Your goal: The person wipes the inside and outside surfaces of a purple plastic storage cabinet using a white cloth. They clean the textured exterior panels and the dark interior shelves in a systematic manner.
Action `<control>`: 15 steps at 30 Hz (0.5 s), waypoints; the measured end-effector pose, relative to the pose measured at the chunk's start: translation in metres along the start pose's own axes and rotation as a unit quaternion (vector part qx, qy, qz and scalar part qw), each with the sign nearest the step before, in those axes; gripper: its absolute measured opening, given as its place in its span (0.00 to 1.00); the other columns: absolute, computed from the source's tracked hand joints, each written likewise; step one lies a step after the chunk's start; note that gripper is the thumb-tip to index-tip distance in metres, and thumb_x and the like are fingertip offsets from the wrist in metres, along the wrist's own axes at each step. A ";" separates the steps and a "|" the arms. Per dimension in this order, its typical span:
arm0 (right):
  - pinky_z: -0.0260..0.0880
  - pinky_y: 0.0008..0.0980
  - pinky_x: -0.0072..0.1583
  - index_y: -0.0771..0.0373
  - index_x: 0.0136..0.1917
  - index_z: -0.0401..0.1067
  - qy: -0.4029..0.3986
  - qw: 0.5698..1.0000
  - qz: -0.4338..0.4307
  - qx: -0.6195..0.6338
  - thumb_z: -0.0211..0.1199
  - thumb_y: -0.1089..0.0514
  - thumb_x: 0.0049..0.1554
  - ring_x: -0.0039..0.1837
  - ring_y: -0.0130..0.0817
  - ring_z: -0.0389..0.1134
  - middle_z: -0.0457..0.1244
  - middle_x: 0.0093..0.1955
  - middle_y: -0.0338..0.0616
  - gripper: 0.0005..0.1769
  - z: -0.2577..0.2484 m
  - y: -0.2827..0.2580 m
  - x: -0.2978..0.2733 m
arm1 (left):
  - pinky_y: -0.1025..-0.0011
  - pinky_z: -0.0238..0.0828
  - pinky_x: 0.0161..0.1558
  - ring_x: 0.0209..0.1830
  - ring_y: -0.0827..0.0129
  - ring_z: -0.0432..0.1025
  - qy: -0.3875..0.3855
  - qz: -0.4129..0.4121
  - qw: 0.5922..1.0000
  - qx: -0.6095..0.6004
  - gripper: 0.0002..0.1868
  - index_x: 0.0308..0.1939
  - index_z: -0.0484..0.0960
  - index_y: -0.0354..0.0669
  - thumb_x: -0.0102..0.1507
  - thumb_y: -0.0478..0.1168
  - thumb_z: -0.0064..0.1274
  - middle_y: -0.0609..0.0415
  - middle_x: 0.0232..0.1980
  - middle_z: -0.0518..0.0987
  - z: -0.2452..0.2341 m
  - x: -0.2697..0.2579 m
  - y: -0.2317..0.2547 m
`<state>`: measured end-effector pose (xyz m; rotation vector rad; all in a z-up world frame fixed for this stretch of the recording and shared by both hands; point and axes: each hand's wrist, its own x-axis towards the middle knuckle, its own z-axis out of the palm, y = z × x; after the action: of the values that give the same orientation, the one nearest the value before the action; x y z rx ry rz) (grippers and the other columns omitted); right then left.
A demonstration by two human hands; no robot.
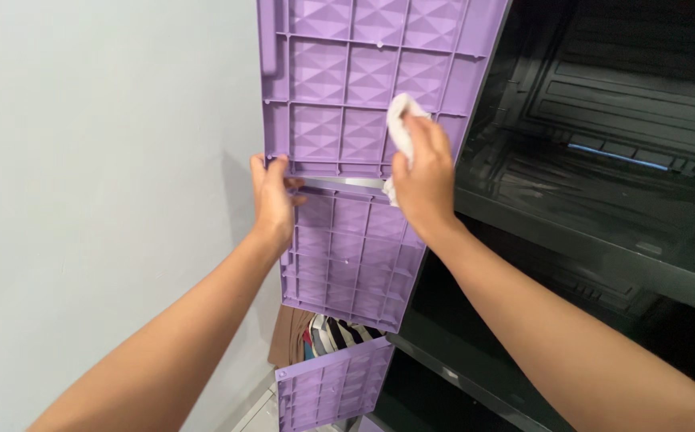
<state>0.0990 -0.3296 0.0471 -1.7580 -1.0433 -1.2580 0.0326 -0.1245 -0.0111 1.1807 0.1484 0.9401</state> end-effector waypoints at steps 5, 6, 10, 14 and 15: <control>0.63 0.49 0.61 0.69 0.59 0.73 -0.081 0.990 -0.072 -0.085 0.62 0.61 0.59 0.62 0.49 0.63 0.64 0.59 0.50 0.16 -0.005 -0.010 -0.023 | 0.64 0.73 0.38 0.39 0.68 0.74 0.004 -0.009 0.998 -0.061 0.25 0.53 0.65 0.48 0.69 0.64 0.34 0.54 0.51 0.72 0.003 0.003 -0.008; 0.62 0.49 0.60 0.67 0.57 0.74 -0.100 0.985 -0.079 -0.119 0.63 0.59 0.61 0.60 0.47 0.64 0.65 0.57 0.47 0.13 -0.008 -0.010 -0.027 | 0.65 0.73 0.37 0.38 0.68 0.76 0.004 -0.010 0.998 -0.057 0.26 0.52 0.65 0.47 0.69 0.65 0.32 0.53 0.50 0.73 0.000 0.004 -0.007; 0.62 0.46 0.59 0.67 0.57 0.75 -0.053 0.981 -0.023 -0.186 0.61 0.62 0.60 0.59 0.46 0.63 0.66 0.55 0.47 0.12 -0.008 0.002 -0.017 | 0.66 0.71 0.37 0.36 0.68 0.76 0.006 -0.007 0.999 -0.044 0.28 0.53 0.67 0.46 0.69 0.65 0.30 0.54 0.50 0.76 -0.002 0.002 -0.006; 0.66 0.42 0.62 0.68 0.62 0.75 0.031 0.997 0.002 -0.072 0.60 0.66 0.63 0.62 0.45 0.64 0.65 0.58 0.48 0.14 0.010 0.005 0.003 | 0.66 0.70 0.37 0.32 0.69 0.75 0.021 -0.014 0.998 -0.055 0.28 0.56 0.68 0.50 0.69 0.65 0.28 0.55 0.47 0.75 0.000 0.000 -0.008; 0.67 0.41 0.62 0.68 0.62 0.74 0.044 0.998 0.015 -0.036 0.60 0.67 0.63 0.63 0.44 0.64 0.65 0.59 0.48 0.14 0.012 0.004 0.002 | 0.65 0.69 0.36 0.30 0.69 0.75 0.025 -0.020 0.997 -0.066 0.27 0.57 0.67 0.52 0.69 0.65 0.27 0.55 0.46 0.75 0.002 0.000 -0.008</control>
<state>0.1078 -0.3199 0.0459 -1.7483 -0.9292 -1.3571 0.0380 -0.1265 -0.0170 1.0301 0.1472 0.9311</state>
